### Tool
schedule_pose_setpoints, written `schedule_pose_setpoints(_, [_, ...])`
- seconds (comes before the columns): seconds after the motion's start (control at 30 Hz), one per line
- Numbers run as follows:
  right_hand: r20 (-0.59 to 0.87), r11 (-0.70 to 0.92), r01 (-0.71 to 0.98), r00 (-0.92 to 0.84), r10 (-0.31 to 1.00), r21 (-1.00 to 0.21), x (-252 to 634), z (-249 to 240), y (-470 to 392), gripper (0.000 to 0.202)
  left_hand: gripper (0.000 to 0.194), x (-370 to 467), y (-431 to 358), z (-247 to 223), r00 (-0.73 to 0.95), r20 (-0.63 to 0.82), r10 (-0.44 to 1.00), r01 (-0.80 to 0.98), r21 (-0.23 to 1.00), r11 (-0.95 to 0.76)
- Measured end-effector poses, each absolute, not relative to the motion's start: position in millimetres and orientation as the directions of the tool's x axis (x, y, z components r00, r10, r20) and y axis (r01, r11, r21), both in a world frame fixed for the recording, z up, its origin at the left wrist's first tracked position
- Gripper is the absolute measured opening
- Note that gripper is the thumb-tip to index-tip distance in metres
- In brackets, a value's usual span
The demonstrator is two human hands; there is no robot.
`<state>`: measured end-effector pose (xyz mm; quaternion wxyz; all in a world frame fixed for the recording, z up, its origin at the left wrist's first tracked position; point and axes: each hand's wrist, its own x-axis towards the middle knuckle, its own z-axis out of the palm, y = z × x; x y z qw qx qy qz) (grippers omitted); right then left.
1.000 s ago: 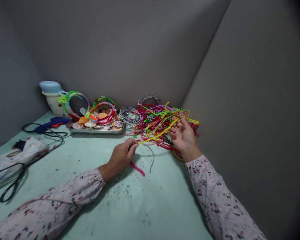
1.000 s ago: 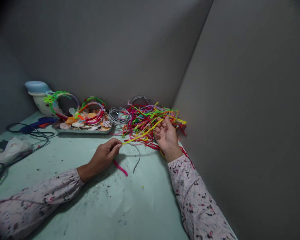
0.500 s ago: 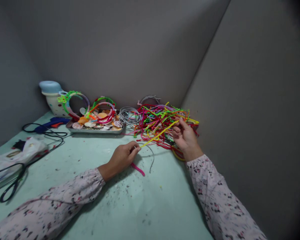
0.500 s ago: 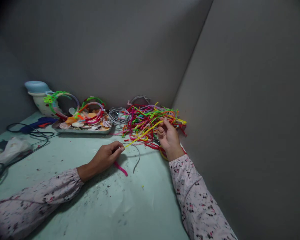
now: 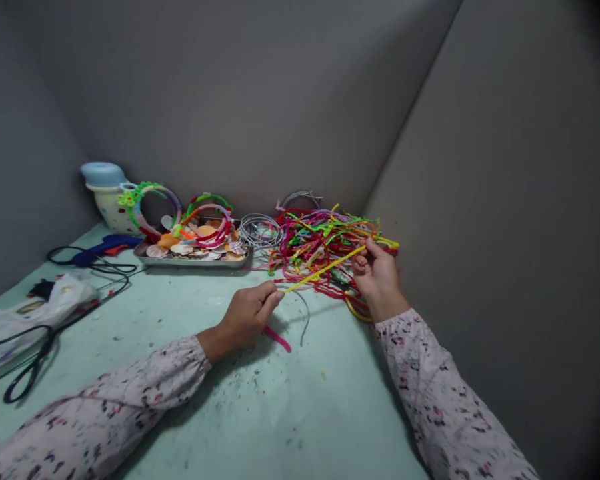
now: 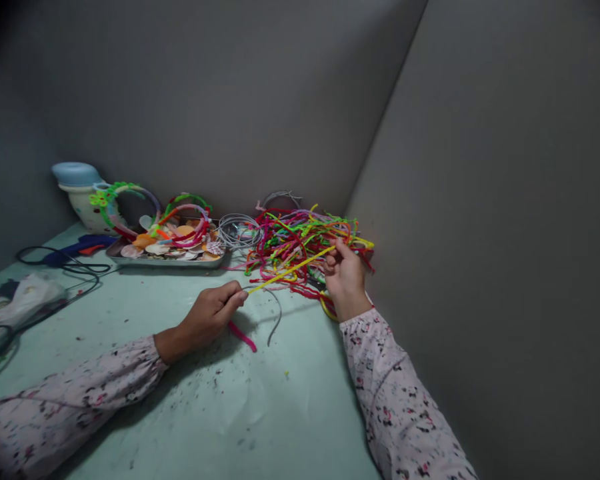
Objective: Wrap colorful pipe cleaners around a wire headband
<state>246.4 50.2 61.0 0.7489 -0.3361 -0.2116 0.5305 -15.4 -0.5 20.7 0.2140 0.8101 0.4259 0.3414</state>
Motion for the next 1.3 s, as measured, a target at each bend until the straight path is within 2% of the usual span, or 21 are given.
schedule_pose_setpoints(0.1, [-0.093, 0.198, -0.667, 0.374, 0.923, -0.719, 244, 58, 51, 0.017, 0.033, -15, 0, 22, 0.390, 0.352, 0.851, 0.468, 0.720, -0.512])
schedule_pose_setpoints(0.17, [-0.075, 0.186, -0.683, 0.333, 0.940, -0.706, 240, 57, 50, 0.018, 0.033, -15, 0, 20, 0.377, 0.324, 0.868, 0.402, 0.787, -0.468])
schedule_pose_setpoints(0.27, [-0.018, 0.074, -0.693, 0.124, 0.992, -0.717, 228, 53, 45, 0.026, 0.033, -13, 3, 16, 0.322, 0.277, 0.905, 0.288, 0.883, -0.372])
schedule_pose_setpoints(0.33, [-0.033, -0.043, -0.664, -0.028, 0.999, -0.747, 216, 49, 41, 0.031, 0.034, -12, 3, 14, 0.310, 0.255, 0.916, 0.218, 0.919, -0.330])
schedule_pose_setpoints(0.43, [-0.019, -0.086, -0.611, -0.115, 0.993, -0.787, 198, 37, 38, 0.028, 0.033, -11, 3, 12, 0.335, 0.235, 0.913, 0.174, 0.936, -0.305])
schedule_pose_setpoints(0.7, [0.123, 0.137, -0.555, 0.062, 0.990, -0.820, 199, 25, 41, 0.017, 0.034, -14, 5, 8, 0.380, 0.216, 0.899, 0.225, 0.922, -0.316])
schedule_pose_setpoints(0.97, [0.179, 0.204, -0.476, 0.096, 0.979, -0.856, 203, 33, 41, 0.017, 0.034, -14, 4, 9, 0.390, 0.217, 0.895, 0.251, 0.910, -0.330])
schedule_pose_setpoints(1.3, [0.165, 0.206, -0.453, 0.129, 0.978, -0.867, 204, 40, 39, 0.020, 0.031, -15, 4, 7, 0.438, 0.194, 0.878, 0.236, 0.917, -0.321])
